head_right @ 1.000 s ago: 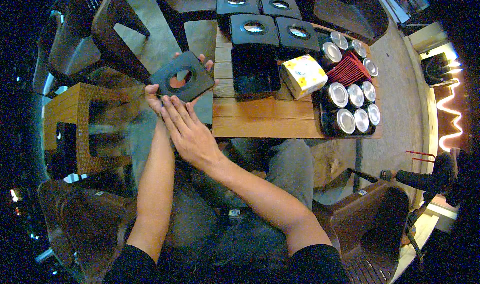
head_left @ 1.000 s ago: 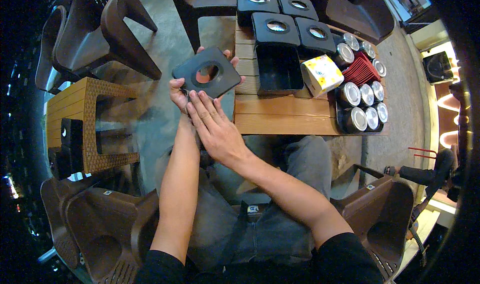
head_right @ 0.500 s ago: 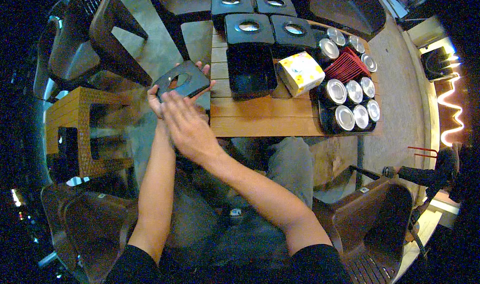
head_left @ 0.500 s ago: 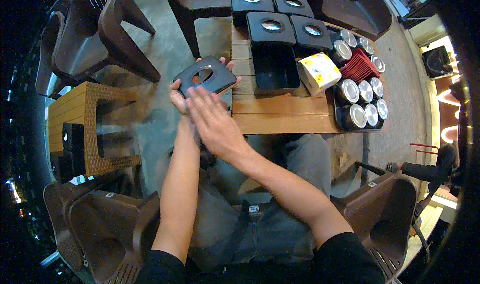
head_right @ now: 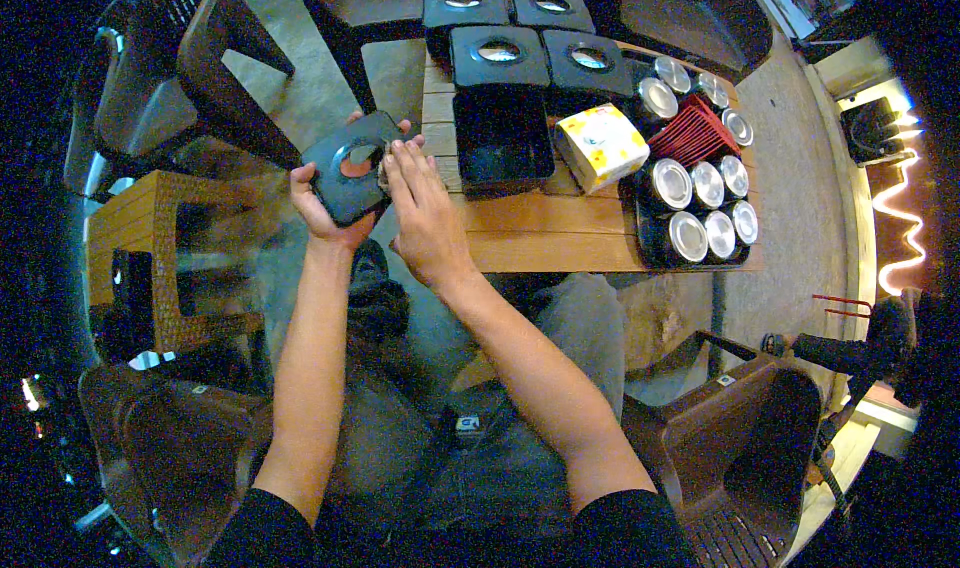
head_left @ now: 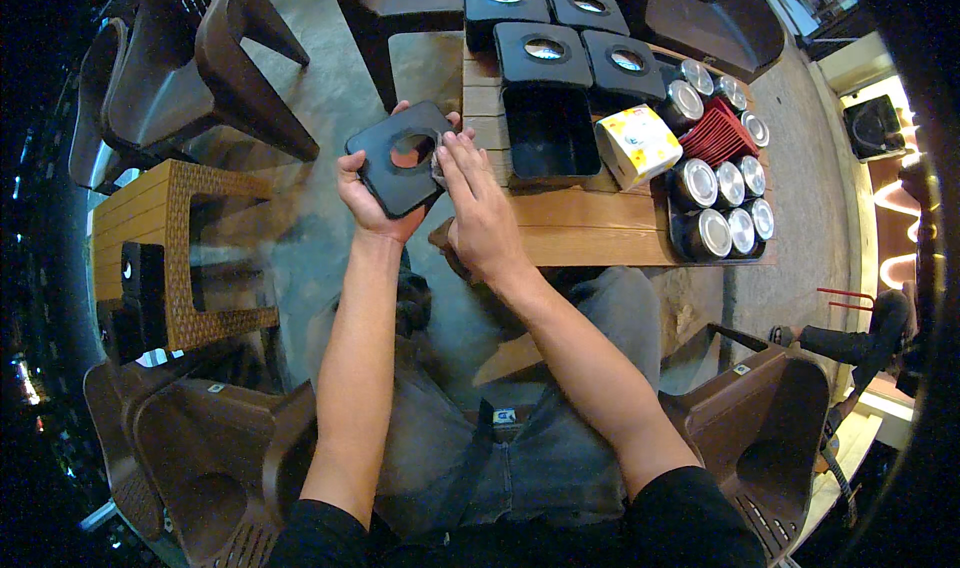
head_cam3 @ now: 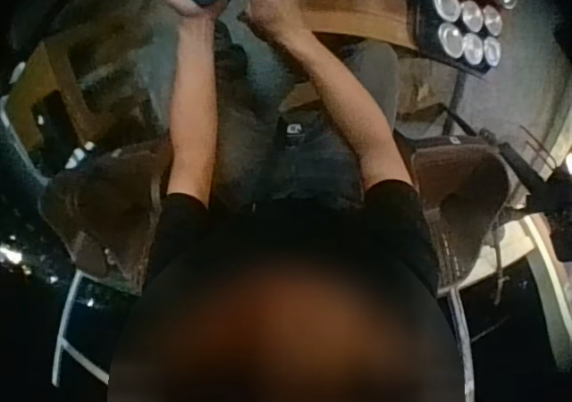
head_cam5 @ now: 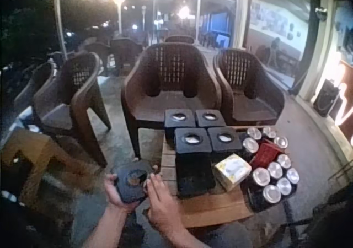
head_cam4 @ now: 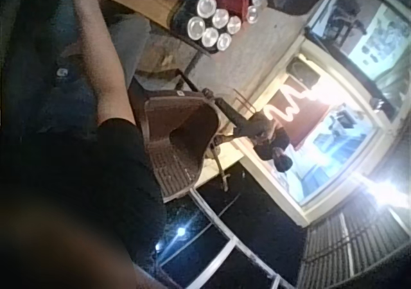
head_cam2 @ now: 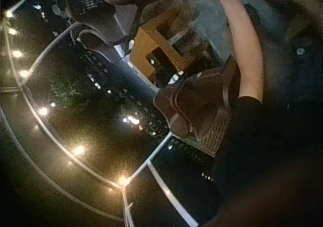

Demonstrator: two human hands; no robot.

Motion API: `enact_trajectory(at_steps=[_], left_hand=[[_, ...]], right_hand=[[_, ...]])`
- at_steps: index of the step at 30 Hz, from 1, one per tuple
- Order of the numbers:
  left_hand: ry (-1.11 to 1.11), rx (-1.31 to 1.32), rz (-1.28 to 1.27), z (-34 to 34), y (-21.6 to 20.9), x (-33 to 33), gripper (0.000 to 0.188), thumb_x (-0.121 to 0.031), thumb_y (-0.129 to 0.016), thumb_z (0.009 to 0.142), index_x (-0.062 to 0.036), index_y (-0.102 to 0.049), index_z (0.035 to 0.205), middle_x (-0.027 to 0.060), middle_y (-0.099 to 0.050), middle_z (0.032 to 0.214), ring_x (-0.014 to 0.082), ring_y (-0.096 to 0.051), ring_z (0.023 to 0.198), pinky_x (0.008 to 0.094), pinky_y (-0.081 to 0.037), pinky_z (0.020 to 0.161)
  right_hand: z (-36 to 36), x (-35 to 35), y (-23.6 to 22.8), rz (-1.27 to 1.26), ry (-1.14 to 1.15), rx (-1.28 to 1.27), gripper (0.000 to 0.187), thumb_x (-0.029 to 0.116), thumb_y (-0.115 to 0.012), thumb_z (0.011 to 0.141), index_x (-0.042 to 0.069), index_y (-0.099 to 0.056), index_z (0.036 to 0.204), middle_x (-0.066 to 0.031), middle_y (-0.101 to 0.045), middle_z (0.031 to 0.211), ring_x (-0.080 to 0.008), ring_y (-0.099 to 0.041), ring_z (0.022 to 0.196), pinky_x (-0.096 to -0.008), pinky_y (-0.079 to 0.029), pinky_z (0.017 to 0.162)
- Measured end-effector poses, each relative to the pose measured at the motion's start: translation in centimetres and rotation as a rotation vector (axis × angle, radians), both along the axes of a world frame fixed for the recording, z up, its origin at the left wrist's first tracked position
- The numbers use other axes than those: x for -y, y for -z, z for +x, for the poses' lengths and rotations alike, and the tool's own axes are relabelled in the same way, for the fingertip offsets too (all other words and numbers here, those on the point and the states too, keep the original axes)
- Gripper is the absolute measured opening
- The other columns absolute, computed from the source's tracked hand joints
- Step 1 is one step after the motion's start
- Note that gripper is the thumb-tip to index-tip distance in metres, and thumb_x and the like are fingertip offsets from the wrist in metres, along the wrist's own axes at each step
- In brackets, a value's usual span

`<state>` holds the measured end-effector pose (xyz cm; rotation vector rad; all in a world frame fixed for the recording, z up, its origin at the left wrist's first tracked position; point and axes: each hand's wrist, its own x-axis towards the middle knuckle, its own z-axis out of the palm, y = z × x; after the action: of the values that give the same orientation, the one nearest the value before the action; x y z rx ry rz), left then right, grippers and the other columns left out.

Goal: The person assembles black tissue dispensers by inserting tissue packs into the containers and closing the lids. They wipe the dispensers with a cloth, open and close the lids, and place the finished units on a nearby table.

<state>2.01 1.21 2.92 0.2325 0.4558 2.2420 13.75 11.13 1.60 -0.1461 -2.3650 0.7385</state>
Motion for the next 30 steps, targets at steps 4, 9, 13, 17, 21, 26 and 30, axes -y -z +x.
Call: enact_trajectory(at_steps=[4,9,13,17,21,26,30], left_hand=[[0.062,-0.130,0.098,-0.2,-1.1,-0.1,0.099,-0.054,-0.063,0.081,-0.0115,-0.038,0.168,0.0377,-0.044,0.163,0.0599,-0.051,0.145,0.0634,-0.042,0.125],[0.121,-0.174,0.068,-0.2,-2.0,0.1,0.109,-0.059,-0.073,0.078,-0.0173,-0.034,0.171,0.0399,-0.038,0.166,0.0629,-0.047,0.146,0.0689,-0.045,0.120],[0.254,-0.099,0.178,0.0,-2.4,0.2,0.109,-0.056,-0.068,0.077,-0.0133,-0.033,0.171,0.0421,-0.040,0.163,0.0635,-0.050,0.144,0.0686,-0.045,0.121],[0.234,-0.136,0.096,-0.4,-2.6,0.4,0.110,-0.058,-0.072,0.077,-0.0160,-0.033,0.171,0.0414,-0.038,0.165,0.0640,-0.048,0.145,0.0698,-0.044,0.121],[0.216,-0.118,0.129,-1.0,-3.1,1.0,0.114,-0.056,-0.082,0.074,-0.0198,-0.035,0.171,0.0384,-0.035,0.169,0.0635,-0.044,0.148,0.0704,-0.041,0.123],[0.134,-0.120,0.091,-1.1,-3.5,1.3,0.114,-0.050,-0.084,0.071,-0.0203,-0.037,0.170,0.0381,-0.035,0.169,0.0622,-0.043,0.150,0.0694,-0.040,0.124],[0.137,-0.157,0.088,-1.1,-3.6,1.2,0.114,-0.050,-0.084,0.071,-0.0205,-0.037,0.171,0.0385,-0.035,0.168,0.0618,-0.043,0.150,0.0694,-0.040,0.124]], right_hand=[[0.0,0.1,-0.6,-0.210,0.040,-0.247,0.037,-0.019,-0.052,0.081,-0.004,-0.073,0.108,-0.0220,-0.069,0.131,-0.0366,-0.068,0.126,-0.0447,-0.055,0.109],[0.7,-2.3,-2.3,-0.509,0.053,-0.354,0.023,-0.020,-0.040,0.082,-0.002,-0.056,0.083,-0.0142,-0.067,0.090,-0.0245,-0.066,0.083,-0.0347,-0.055,0.081],[1.2,-2.4,-3.1,-0.736,0.022,-0.334,0.024,-0.017,-0.034,0.091,0.001,-0.051,0.092,-0.0096,-0.061,0.092,-0.0156,-0.059,0.084,-0.0317,-0.053,0.081],[0.8,-2.4,-3.2,-0.904,0.064,-0.352,0.019,-0.012,-0.041,0.102,0.004,-0.046,0.109,-0.0091,-0.060,0.103,-0.0128,-0.056,0.088,-0.0269,-0.051,0.085],[0.5,-3.1,-3.0,-0.995,0.088,-0.329,0.010,-0.001,-0.062,0.106,0.004,-0.054,0.108,-0.0054,-0.065,0.104,-0.0093,-0.060,0.091,-0.0262,-0.053,0.083],[0.9,-2.9,-2.9,-1.073,0.011,-0.210,0.011,0.000,-0.076,0.097,0.002,-0.068,0.104,-0.0018,-0.068,0.101,-0.0071,-0.063,0.090,-0.0242,-0.053,0.081],[1.2,-2.8,-3.1,-1.089,-0.072,-0.202,0.014,-0.001,-0.075,0.099,0.000,-0.069,0.111,-0.0028,-0.071,0.105,-0.0095,-0.068,0.096,-0.0250,-0.055,0.088]])
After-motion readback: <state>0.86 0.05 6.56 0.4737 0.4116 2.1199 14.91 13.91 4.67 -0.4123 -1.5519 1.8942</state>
